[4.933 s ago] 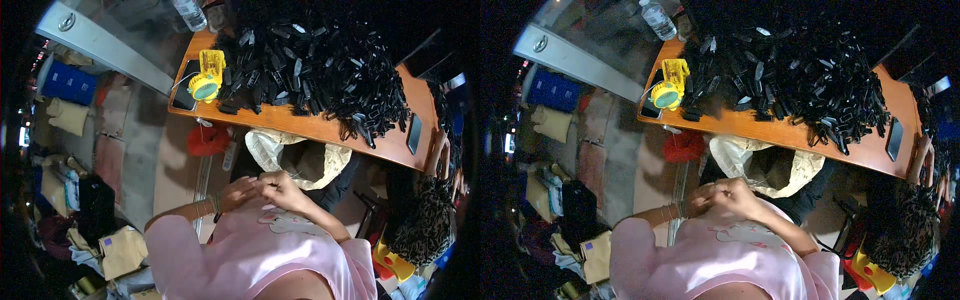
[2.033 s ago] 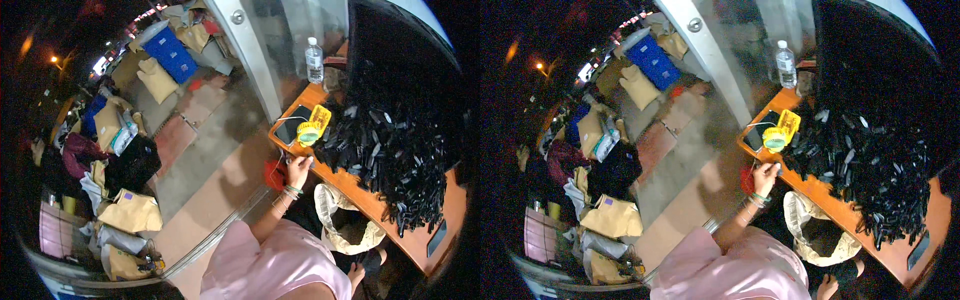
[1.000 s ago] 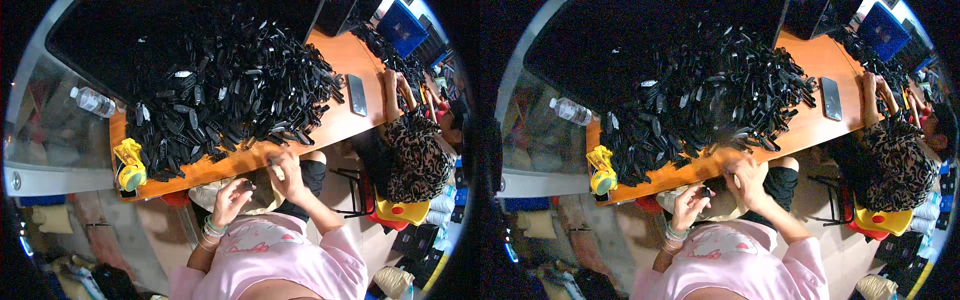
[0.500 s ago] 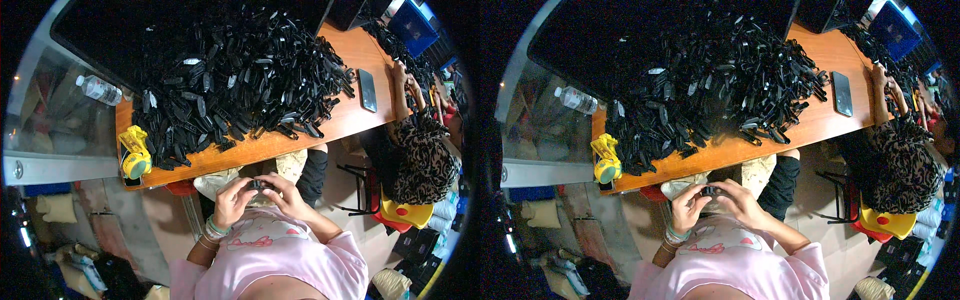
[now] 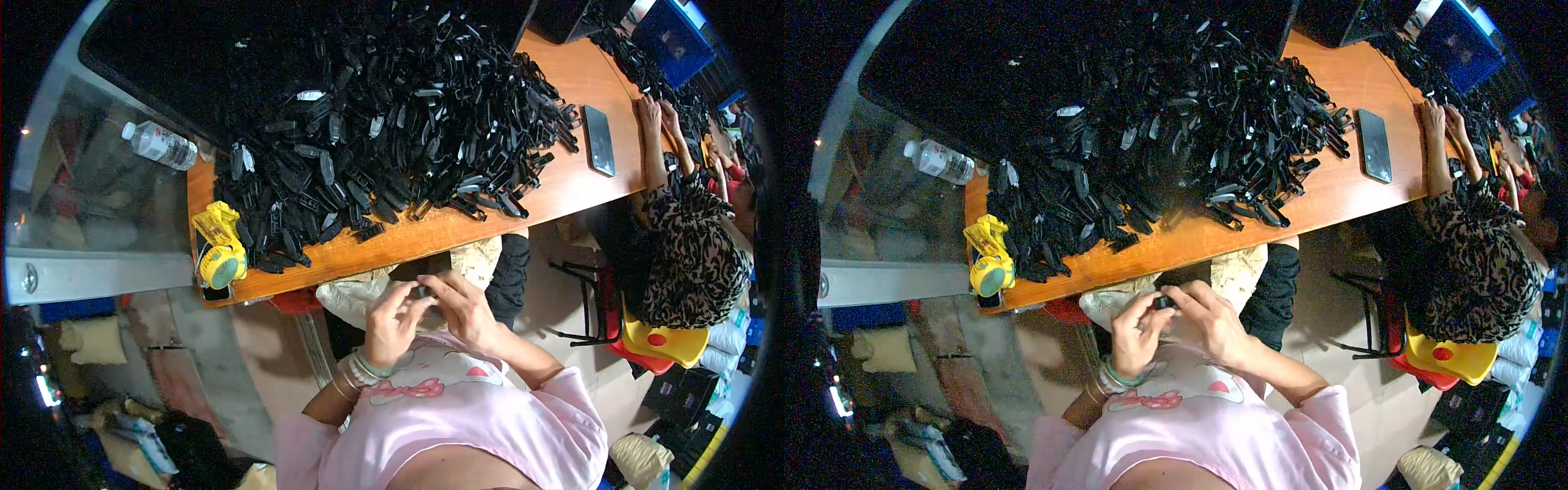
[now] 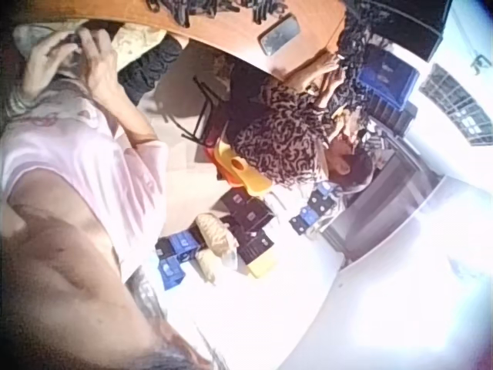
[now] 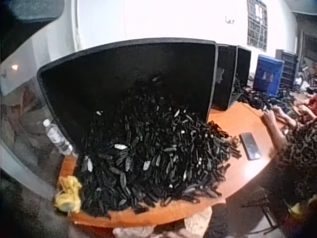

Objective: The person assembles small black plastic components by hand, picking them from a large pile on a table and joining parts together.

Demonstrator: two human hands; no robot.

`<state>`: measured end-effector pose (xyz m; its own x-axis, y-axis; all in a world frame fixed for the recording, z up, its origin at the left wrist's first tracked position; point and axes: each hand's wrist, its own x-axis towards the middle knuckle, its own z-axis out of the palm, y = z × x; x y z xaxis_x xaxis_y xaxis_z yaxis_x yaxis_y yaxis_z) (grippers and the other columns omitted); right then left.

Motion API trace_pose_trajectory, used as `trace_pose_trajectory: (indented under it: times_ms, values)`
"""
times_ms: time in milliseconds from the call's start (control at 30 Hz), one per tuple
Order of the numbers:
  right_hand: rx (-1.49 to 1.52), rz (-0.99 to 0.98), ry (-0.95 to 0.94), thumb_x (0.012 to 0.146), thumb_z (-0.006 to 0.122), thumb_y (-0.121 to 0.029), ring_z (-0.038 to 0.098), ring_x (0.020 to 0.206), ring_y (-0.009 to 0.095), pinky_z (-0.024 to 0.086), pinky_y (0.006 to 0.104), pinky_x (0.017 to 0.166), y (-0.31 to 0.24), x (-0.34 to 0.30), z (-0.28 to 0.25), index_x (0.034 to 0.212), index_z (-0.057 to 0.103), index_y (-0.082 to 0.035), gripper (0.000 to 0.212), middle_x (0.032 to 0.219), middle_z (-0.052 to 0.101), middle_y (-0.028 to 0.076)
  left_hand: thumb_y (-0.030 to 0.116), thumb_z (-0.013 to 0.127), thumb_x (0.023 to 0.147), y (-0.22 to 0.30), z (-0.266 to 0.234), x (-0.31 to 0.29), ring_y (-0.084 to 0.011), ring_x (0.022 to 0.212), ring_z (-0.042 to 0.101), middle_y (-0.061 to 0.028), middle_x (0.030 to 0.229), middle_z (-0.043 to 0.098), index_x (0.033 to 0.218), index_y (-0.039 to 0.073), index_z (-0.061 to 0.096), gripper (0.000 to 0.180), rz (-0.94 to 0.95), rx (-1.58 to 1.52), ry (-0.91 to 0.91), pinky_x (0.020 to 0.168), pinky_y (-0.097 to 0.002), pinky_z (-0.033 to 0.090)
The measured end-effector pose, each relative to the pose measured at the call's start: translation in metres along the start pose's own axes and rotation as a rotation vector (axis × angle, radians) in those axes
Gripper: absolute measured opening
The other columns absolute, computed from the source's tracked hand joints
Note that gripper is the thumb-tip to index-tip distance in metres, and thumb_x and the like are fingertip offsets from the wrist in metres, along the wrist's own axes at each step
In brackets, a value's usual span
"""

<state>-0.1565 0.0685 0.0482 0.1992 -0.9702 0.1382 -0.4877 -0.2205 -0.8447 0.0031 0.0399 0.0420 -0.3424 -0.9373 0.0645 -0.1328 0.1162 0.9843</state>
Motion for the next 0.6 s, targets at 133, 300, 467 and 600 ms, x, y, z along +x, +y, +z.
trace_pose_trajectory:
  times_ms: [133, 300, 467, 600]
  values:
    - [-0.115, -0.095, 0.187, 0.072, 0.065, -0.001, 0.056, 0.094, 0.030, 0.048, 0.0356, 0.078, 0.000, 0.005, 0.005, 0.114, 0.057, -0.001, 0.043, 0.104, 0.056, 0.017, -0.002, 0.059, 0.084, -0.007, -0.001, 0.004, -0.0166, 0.080, 0.062, -0.0110, 0.097, 0.057, 0.113, -0.009, 0.054, 0.030, -0.140, -0.258, 0.015, 0.071, -0.0241, 0.051]
    - [0.324, 0.094, 0.229, 0.073, 0.067, -0.003, 0.057, 0.085, 0.027, 0.046, 0.0328, 0.073, 0.010, 0.000, 0.009, 0.098, 0.059, 0.003, 0.027, 0.090, 0.057, 0.014, -0.002, 0.057, 0.085, -0.010, -0.015, 0.003, -0.0111, 0.073, 0.060, -0.0094, 0.096, 0.058, 0.112, -0.006, 0.058, 0.027, -0.334, -0.474, -0.202, 0.062, -0.0208, 0.047]
    - [0.359, 0.084, 0.087, 0.078, 0.066, -0.008, 0.057, 0.079, 0.026, 0.045, 0.0322, 0.068, 0.026, 0.018, 0.010, 0.093, 0.060, 0.001, 0.019, 0.084, 0.056, 0.014, 0.020, 0.051, 0.093, -0.022, -0.019, 0.009, -0.0104, 0.065, 0.058, -0.0038, 0.075, 0.057, 0.108, -0.001, 0.058, 0.027, -0.379, -0.487, -0.080, 0.057, -0.0233, 0.047]
    - [-0.477, -0.039, 0.368, 0.076, 0.061, -0.002, 0.052, 0.072, 0.031, 0.044, 0.0371, 0.063, 0.059, 0.060, 0.011, 0.103, 0.061, -0.005, 0.027, 0.083, 0.049, 0.012, 0.039, 0.045, 0.094, -0.055, -0.036, 0.034, -0.0120, 0.054, 0.053, -0.0046, 0.060, 0.051, 0.073, 0.003, 0.054, 0.042, -0.365, -0.880, 0.095, 0.046, -0.0255, 0.043]
